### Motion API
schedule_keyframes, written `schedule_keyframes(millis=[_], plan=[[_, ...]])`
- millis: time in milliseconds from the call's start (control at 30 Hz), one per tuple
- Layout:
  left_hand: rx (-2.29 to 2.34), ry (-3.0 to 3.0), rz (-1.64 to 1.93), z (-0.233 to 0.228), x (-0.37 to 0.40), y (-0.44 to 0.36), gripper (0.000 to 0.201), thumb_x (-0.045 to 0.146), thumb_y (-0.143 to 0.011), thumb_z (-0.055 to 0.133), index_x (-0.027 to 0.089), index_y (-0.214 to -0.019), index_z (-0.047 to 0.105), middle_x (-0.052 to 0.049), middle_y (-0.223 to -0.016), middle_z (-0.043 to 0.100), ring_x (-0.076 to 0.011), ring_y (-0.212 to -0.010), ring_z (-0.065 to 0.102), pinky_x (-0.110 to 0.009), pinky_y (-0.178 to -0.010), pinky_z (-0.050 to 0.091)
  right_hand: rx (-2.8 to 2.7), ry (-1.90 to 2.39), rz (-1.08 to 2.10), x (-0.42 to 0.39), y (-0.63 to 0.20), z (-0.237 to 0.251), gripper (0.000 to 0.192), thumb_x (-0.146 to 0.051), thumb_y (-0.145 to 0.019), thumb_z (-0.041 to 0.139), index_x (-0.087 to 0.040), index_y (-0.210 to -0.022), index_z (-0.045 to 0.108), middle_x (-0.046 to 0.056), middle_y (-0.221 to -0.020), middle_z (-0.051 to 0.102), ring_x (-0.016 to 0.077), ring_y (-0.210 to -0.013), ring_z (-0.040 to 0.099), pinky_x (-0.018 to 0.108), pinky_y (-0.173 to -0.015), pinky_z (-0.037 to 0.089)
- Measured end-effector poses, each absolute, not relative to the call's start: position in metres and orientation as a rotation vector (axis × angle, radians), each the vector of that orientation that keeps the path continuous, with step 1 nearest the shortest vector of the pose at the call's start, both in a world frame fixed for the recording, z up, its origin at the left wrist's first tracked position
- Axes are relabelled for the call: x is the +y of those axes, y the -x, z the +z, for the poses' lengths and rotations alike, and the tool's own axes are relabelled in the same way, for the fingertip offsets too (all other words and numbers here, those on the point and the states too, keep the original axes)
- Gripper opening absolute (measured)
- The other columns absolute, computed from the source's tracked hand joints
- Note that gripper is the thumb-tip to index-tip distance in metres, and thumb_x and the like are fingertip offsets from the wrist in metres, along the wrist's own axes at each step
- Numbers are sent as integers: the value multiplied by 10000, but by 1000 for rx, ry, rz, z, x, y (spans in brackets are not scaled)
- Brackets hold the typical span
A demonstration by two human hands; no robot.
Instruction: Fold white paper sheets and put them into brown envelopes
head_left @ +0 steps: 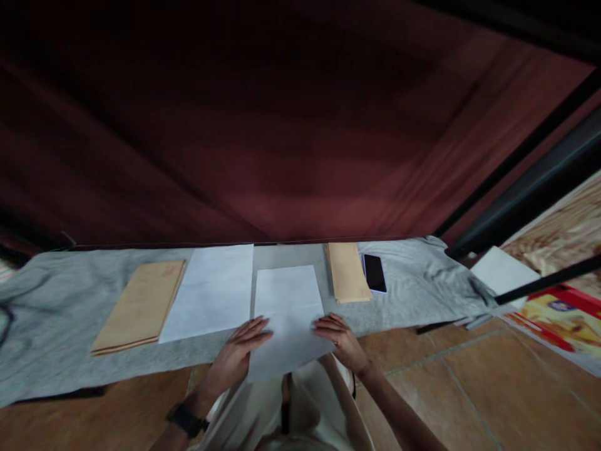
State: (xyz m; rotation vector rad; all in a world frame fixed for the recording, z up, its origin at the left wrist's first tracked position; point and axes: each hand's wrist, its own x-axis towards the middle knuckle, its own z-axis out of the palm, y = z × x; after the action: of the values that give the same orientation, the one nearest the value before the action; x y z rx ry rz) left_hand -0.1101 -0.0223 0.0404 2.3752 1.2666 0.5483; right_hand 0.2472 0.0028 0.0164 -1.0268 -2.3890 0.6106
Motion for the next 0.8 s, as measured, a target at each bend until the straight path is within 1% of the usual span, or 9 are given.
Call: schedule_keyframes(millis=[100,200,233,333,433,500,567,700,800], plan=[[1253,-2299,637,36,-25,113,592,43,-794,456,349,-1239,698,14,-1419,619,-203,-1373,514,-458,-1168,420,-2347,1035,641,4,-249,20,413,-84,-889,547,-286,-1205,719,43,-1291,700,203,-1236,617,467,-1166,373],[1410,-2065,782,34,-23,111,300,251,-885,531,282,-1066,768,-41,-1189,752,-214,-1150,671,-394,-1047,525,-2261,1123,710,8,-247,24,295,-211,-965,542,-271,-1192,720,50,-1215,733,215,-1156,661,419,-1075,468],[1481,-1965,811,34,-21,109,264,338,-897,547,261,-1004,776,-48,-1094,777,-216,-1057,702,-375,-996,552,-2213,1180,732,10,-246,25,267,-269,-985,536,-260,-1174,725,56,-1174,746,225,-1120,677,403,-1029,501],[1622,-1724,857,39,-15,99,373,523,-896,535,229,-904,764,-49,-941,784,-220,-908,718,-345,-888,575,-2049,1343,772,18,-240,26,290,-393,-1001,525,-221,-1102,736,82,-1084,761,256,-1054,699,389,-940,545],[1664,-1599,921,45,-9,91,442,585,-880,514,215,-948,748,-52,-954,781,-231,-923,711,-335,-865,562,-1926,1431,791,28,-233,28,313,-434,-985,538,-196,-1055,728,102,-1037,761,267,-1008,707,384,-899,548],[1694,-1556,951,47,-6,87,466,604,-874,499,208,-959,729,-48,-934,775,-230,-909,700,-325,-841,551,-1879,1451,801,35,-227,30,326,-449,-990,518,-192,-1037,713,93,-978,761,251,-942,712,354,-840,547],[1739,-1550,962,49,-2,85,463,606,-876,479,204,-912,705,-36,-859,755,-215,-839,678,-305,-784,532,-1853,1473,796,43,-221,32,339,-463,-999,485,-196,-1011,692,68,-895,750,225,-851,704,311,-761,530],[1866,-1580,911,54,10,83,428,582,-882,445,215,-757,628,7,-665,646,-166,-645,576,-270,-648,450,-1794,1589,725,58,-206,33,373,-496,-997,436,-210,-856,630,4,-678,648,176,-644,618,250,-598,434],[1929,-1593,890,57,20,82,408,565,-890,437,221,-737,596,18,-651,618,-149,-605,531,-261,-618,405,-1749,1657,681,68,-195,32,371,-498,-999,411,-218,-852,604,-17,-626,588,163,-592,568,241,-551,373]])
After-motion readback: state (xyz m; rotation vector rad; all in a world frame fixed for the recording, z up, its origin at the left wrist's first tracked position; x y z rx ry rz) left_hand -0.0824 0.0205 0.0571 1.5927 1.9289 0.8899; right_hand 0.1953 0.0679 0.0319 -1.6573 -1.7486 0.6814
